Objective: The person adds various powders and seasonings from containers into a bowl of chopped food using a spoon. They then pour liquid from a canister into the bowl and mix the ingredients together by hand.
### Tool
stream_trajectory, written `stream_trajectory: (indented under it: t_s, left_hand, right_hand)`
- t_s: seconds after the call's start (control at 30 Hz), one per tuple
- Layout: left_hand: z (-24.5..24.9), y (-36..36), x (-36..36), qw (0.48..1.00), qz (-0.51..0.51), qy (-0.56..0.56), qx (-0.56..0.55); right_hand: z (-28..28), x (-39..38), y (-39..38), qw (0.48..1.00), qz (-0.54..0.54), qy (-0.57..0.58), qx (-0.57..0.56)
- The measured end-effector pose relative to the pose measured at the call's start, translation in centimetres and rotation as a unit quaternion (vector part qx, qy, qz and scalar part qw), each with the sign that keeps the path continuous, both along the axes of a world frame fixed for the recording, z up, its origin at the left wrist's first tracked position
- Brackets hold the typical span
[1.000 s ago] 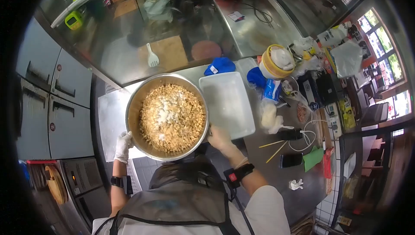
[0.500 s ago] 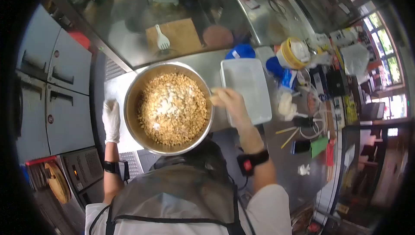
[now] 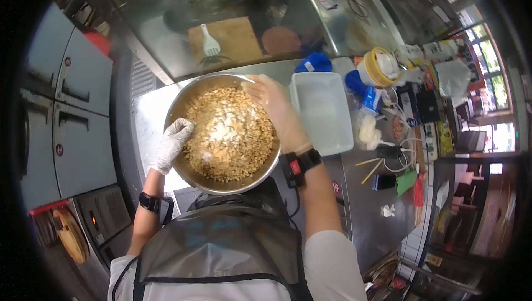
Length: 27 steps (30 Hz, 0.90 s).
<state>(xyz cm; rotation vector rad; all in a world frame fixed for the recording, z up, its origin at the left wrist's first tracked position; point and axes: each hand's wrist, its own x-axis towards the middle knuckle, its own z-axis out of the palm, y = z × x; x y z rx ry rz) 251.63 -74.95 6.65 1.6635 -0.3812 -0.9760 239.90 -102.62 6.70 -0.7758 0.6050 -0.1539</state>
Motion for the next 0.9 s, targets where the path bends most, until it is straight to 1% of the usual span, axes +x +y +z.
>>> stream_trajectory:
  t_s: [0.07, 0.1, 0.13, 0.2, 0.23, 0.27, 0.3, 0.33, 0.37, 0.4, 0.43, 0.47, 0.5, 0.53, 0.6, 0.63, 0.67, 0.7, 0.73, 0.77, 0.8, 0.87, 0.9]
  left_hand:
    - [-0.6, 0.5, -0.5, 0.997, 0.059, 0.041, 0.007]
    - [-0.7, 0.7, -0.9, 0.997, 0.057, 0.043, 0.003]
    - [-1.0, 0.7, -1.6, 0.997, 0.077, 0.017, -0.023]
    - [-2.5, 0.5, -2.7, 0.989, 0.121, -0.078, 0.028]
    - [-1.7, -0.3, -3.4, 0.989, 0.149, 0.005, 0.015]
    - [-1.0, -0.7, -3.7, 0.981, 0.176, 0.086, -0.002]
    - [-5.3, -0.3, -3.5, 0.985, 0.174, 0.018, 0.013]
    - [-3.7, -0.9, -3.8, 0.974, 0.195, 0.119, -0.002]
    - [-4.0, -1.2, -3.9, 0.966, 0.214, 0.139, -0.026]
    - [-4.4, -1.6, -4.0, 0.958, 0.232, 0.159, -0.052]
    - [-4.5, -2.1, -4.1, 0.956, 0.241, 0.159, -0.054]
    - [-4.5, -2.7, -4.1, 0.972, 0.210, 0.107, -0.012]
    - [-4.7, -3.4, -4.1, 0.983, 0.175, 0.054, 0.031]
    - [-6.0, -4.0, -4.0, 0.986, 0.134, 0.004, 0.103]
    - [-6.9, -4.7, -4.5, 0.988, 0.127, 0.003, 0.088]
    - [-6.4, -5.2, -4.4, 0.989, 0.115, 0.002, 0.091]
    - [-6.5, -5.4, -4.6, 0.989, 0.117, 0.002, 0.091]
    - [-6.6, -5.3, -4.8, 0.988, 0.128, 0.087, -0.015]
    - [-5.9, -5.5, -5.0, 0.969, 0.136, 0.169, -0.120]
    - [-4.5, -5.7, -5.0, 0.967, 0.140, 0.203, -0.055]
    - [-4.2, -5.7, -4.9, 0.968, 0.140, 0.202, -0.057]
    - [-3.5, -5.8, -4.7, 0.960, 0.130, 0.226, -0.106]
    - [-3.2, -5.9, -4.7, 0.977, 0.124, 0.154, -0.083]
  right_hand:
    - [-0.3, -0.6, 0.6, 0.996, 0.041, 0.054, -0.058]
    - [-0.6, -1.1, 0.9, 0.993, 0.057, 0.071, -0.074]
    - [-0.8, -1.5, 1.1, 0.993, 0.069, 0.069, -0.067]
    - [-1.0, -1.7, 1.9, 0.970, 0.108, 0.157, -0.150]
    - [0.1, -2.3, 3.0, 0.970, 0.112, 0.125, -0.177]
    - [-0.8, -2.6, 3.6, 0.969, 0.127, 0.117, -0.174]
    - [-2.7, -2.7, 4.1, 0.947, 0.143, 0.143, -0.251]
    - [-4.9, -3.0, 3.9, 0.916, 0.156, 0.167, -0.328]
    - [-7.8, -3.2, 3.1, 0.921, 0.191, 0.177, -0.288]
    - [-7.6, -2.8, 3.2, 0.920, 0.199, 0.173, -0.291]
    - [-6.9, -2.3, 4.1, 0.923, 0.179, 0.184, -0.285]
    - [-5.7, -1.6, 5.2, 0.927, 0.158, 0.196, -0.277]
    - [-2.4, -0.4, 6.9, 0.875, 0.208, 0.271, -0.343]
    - [-1.8, 0.6, 8.3, 0.875, 0.210, 0.268, -0.345]
    - [-1.3, 1.1, 10.0, 0.828, 0.227, 0.307, -0.412]
    - [-3.9, 0.6, 9.9, 0.820, 0.224, 0.295, -0.436]
    - [-4.2, 0.7, 9.9, 0.820, 0.225, 0.294, -0.437]
    - [-4.6, 0.8, 9.9, 0.857, 0.210, 0.243, -0.403]
    - [-4.9, 0.7, 10.0, 0.890, 0.194, 0.191, -0.366]
    - [-5.5, 0.7, 10.0, 0.920, 0.168, 0.162, -0.314]
    - [-5.8, 0.5, 9.6, 0.920, 0.167, 0.162, -0.315]
    - [-4.2, 0.6, 8.6, 0.942, 0.178, 0.138, -0.251]
    - [-3.3, 0.4, 8.3, 0.914, 0.171, 0.182, -0.319]
